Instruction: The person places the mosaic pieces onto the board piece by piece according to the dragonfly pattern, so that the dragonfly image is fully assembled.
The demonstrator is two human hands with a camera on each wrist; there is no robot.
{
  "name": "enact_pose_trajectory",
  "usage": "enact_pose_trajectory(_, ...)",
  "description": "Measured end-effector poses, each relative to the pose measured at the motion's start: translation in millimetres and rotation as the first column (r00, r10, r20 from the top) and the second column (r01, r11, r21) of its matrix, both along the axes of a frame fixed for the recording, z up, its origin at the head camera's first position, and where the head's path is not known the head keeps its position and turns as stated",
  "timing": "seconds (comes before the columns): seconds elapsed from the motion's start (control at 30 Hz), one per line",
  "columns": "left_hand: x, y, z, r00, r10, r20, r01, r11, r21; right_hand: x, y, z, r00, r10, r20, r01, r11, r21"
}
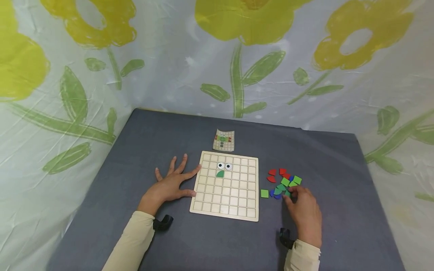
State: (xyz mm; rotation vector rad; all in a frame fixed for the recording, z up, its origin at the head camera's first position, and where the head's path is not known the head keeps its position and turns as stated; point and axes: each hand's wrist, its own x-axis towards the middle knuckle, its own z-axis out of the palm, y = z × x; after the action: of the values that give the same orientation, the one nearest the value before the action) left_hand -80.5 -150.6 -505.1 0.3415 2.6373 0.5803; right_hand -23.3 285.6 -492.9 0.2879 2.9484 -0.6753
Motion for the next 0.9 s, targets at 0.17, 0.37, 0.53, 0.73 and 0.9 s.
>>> enact_pose_trajectory(0.17,-0.2,1.4,2.2,1.000,-0.003,0.001,0.003,1.000,-0.002,-3.0,0.1,-0.7,1.000,-0.009,0.010,0.009,1.000,-0.005)
enact_pose_trajectory(0.37,0.4,1.6,2.0,1.000,0.003,-0.004,-0.004,1.000,-0.006,-6.6,-2.6,-1.2,0.997,-0.039,0.064,0.039,0.999,-0.003)
enact_pose_trajectory(0.53,0.9,1.8,2.9,1.000,0.005,-0.006,-0.005,1.000,-0.007,-7.6,-4.3,-1.0,0.996,-0.060,0.071,0.058,0.998,0.027)
enact_pose_trajectory(0.73,1.3,1.0,3.9,1.000,0.004,-0.001,-0.004,1.000,-0.005,-5.7,-5.9,-1.5,0.998,-0.057,0.041,0.055,0.998,0.039)
enact_pose_trajectory(0.9,1.5,0.4,3.5,1.000,0.000,0.004,0.000,1.000,0.011,-2.5,-6.6,0.6,0.999,-0.039,-0.008,0.040,0.999,0.022)
